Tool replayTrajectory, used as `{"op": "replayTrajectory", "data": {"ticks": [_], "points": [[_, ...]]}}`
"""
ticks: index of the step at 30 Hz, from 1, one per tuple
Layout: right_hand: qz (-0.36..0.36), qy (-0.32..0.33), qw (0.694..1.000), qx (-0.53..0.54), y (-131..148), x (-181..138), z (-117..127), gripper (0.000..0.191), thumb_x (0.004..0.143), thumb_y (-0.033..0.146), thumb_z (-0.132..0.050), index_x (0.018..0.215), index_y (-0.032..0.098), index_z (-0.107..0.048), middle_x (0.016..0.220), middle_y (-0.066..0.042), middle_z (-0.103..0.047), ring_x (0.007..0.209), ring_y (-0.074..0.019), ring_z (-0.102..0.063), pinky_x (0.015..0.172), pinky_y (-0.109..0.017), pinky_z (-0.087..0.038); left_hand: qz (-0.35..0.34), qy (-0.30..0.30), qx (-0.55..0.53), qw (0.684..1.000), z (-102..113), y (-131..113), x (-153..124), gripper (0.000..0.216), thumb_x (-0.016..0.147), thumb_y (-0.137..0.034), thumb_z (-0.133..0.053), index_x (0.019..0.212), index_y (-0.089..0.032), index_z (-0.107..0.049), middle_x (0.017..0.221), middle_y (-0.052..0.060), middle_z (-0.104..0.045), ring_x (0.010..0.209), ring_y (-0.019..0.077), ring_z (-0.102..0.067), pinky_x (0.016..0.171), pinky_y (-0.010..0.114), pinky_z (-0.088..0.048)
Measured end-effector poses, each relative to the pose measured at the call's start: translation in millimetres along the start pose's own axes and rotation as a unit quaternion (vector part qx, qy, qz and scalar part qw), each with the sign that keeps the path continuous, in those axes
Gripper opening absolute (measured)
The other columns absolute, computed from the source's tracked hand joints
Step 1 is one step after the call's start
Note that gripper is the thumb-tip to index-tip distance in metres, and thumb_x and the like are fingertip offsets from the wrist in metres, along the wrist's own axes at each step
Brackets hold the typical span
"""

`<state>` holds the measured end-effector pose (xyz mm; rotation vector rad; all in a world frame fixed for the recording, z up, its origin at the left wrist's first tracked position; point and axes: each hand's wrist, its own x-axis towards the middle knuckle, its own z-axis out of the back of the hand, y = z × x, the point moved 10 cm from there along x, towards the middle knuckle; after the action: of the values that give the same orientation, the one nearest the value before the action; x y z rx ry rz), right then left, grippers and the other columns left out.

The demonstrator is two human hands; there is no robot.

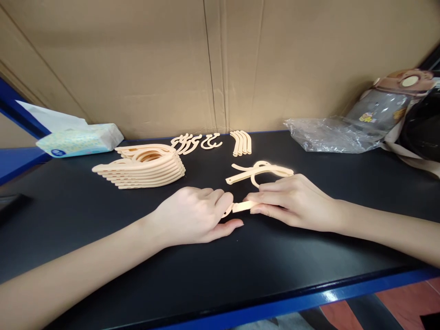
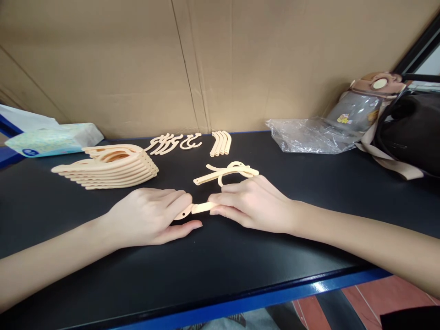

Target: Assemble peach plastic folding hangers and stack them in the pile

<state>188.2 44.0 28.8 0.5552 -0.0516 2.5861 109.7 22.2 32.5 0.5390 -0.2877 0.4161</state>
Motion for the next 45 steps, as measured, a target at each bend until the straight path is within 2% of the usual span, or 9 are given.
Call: {"op": "replayTrajectory", "data": {"ticks": [11, 18, 22, 26, 29, 33, 39, 42, 45], "points": [[0.013, -0.002, 0.999, -0.033, 12.8, 3.1, -3.0, 0.034, 0.102, 0.034, -0.037, 0.106, 0.019, -0.067, 0.072, 0.001, -0.061, 0.055, -0.0099, -0.051, 0.054, -0.023, -0.035, 0.033, 0.047, -0.045, 0.997, -10.2, -3.3, 2.2, 0.031, 0.103, -0.031, -0.028, 0.079, -0.019, -0.043, 0.058, -0.005, -0.055, 0.045, 0.0122, -0.056, 0.042, 0.028, -0.029], [0.017, -0.035, 0.999, -0.02, 9.9, 0.6, 9.1, 0.031, 0.098, 0.037, -0.045, 0.117, 0.018, -0.06, 0.088, -0.003, -0.065, 0.067, -0.0118, -0.059, 0.056, -0.023, -0.042, 0.04, 0.066, -0.022, 0.997, -12.9, -1.0, -0.5, 0.034, 0.104, -0.031, -0.019, 0.08, -0.019, -0.04, 0.059, -0.004, -0.054, 0.043, 0.0128, -0.054, 0.04, 0.028, -0.024], [0.011, -0.1, 0.995, -0.016, 6.9, -1.7, 26.9, 0.022, 0.096, 0.031, -0.05, 0.103, 0.015, -0.063, 0.096, -0.006, -0.065, 0.081, -0.014, -0.061, 0.065, -0.024, -0.047, 0.039, 0.071, -0.003, 0.997, -12.2, -0.9, -1.3, 0.037, 0.104, -0.032, -0.017, 0.079, -0.019, -0.041, 0.058, -0.003, -0.053, 0.042, 0.0137, -0.054, 0.04, 0.029, -0.023], [-0.015, -0.149, 0.987, -0.063, -0.4, -1.5, 41.0, 0.02, 0.093, 0.031, -0.055, 0.086, 0.016, -0.065, 0.097, -0.009, -0.065, 0.086, -0.0182, -0.058, 0.075, -0.031, -0.047, 0.03, 0.062, 0.018, 0.997, -10.1, -3.1, -1.2, 0.037, 0.104, -0.032, -0.018, 0.078, -0.019, -0.041, 0.056, -0.003, -0.051, 0.04, 0.0142, -0.052, 0.04, 0.03, -0.023], [-0.051, -0.132, 0.987, -0.08, -11.6, -0.2, 38.9, 0.024, 0.094, 0.031, -0.053, 0.081, 0.017, -0.067, 0.11, -0.011, -0.064, 0.094, -0.0217, -0.058, 0.078, -0.036, -0.045, 0.018, 0.048, 0.036, 0.998, -7.2, -6.0, -0.9, 0.038, 0.104, -0.032, -0.019, 0.076, -0.019, -0.041, 0.054, -0.004, -0.048, 0.038, 0.0143, -0.048, 0.04, 0.03, -0.023], [-0.093, -0.107, 0.989, -0.052, -25.0, -1.2, 31.8, 0.026, 0.096, 0.031, -0.048, 0.088, 0.019, -0.071, 0.117, -0.012, -0.061, 0.101, -0.0241, -0.057, 0.082, -0.039, -0.045, 0.014, 0.041, 0.052, 0.998, -5.6, -7.4, -0.7, 0.038, 0.104, -0.032, -0.021, 0.074, -0.02, -0.041, 0.053, -0.004, -0.047, 0.038, 0.0142, -0.047, 0.04, 0.03, -0.024], [-0.104, -0.056, 0.993, -0.016, -29.2, 0.6, 19.5, 0.025, 0.097, 0.034, -0.047, 0.095, 0.021, -0.069, 0.104, -0.006, -0.066, 0.097, -0.0211, -0.057, 0.084, -0.038, -0.042, -0.011, 0.031, 0.037, 0.999, -2.6, -11.0, 0.0, 0.034, 0.102, -0.032, -0.031, 0.075, -0.019, -0.045, 0.056, -0.003, -0.049, 0.044, 0.0137, -0.047, 0.044, 0.029, -0.031], [-0.108, -0.031, 0.994, -0.015, -31.3, 1.6, 13.4, 0.022, 0.096, 0.033, -0.05, 0.094, 0.022, -0.068, 0.098, -0.003, -0.066, 0.096, -0.0193, -0.057, 0.084, -0.037, -0.04, -0.022, 0.019, -0.014, 0.999, 0.8, -10.8, 0.1, 0.028, 0.098, -0.028, -0.038, 0.074, -0.018, -0.048, 0.06, -0.002, -0.05, 0.052, 0.0145, -0.047, 0.046, 0.028, -0.033], [-0.106, -0.026, 0.994, -0.02, -33.2, 1.4, 11.1, 0.021, 0.096, 0.032, -0.05, 0.095, 0.022, -0.068, 0.096, -0.002, -0.066, 0.094, -0.0187, -0.057, 0.084, -0.036, -0.039, 0.007, 0.036, -0.117, 0.992, -2.9, -1.4, -0.3, 0.014, 0.085, -0.016, -0.042, 0.075, -0.017, -0.052, 0.063, 0.0, -0.05, 0.06, 0.0157, -0.045, 0.046, 0.028, -0.031]]}}
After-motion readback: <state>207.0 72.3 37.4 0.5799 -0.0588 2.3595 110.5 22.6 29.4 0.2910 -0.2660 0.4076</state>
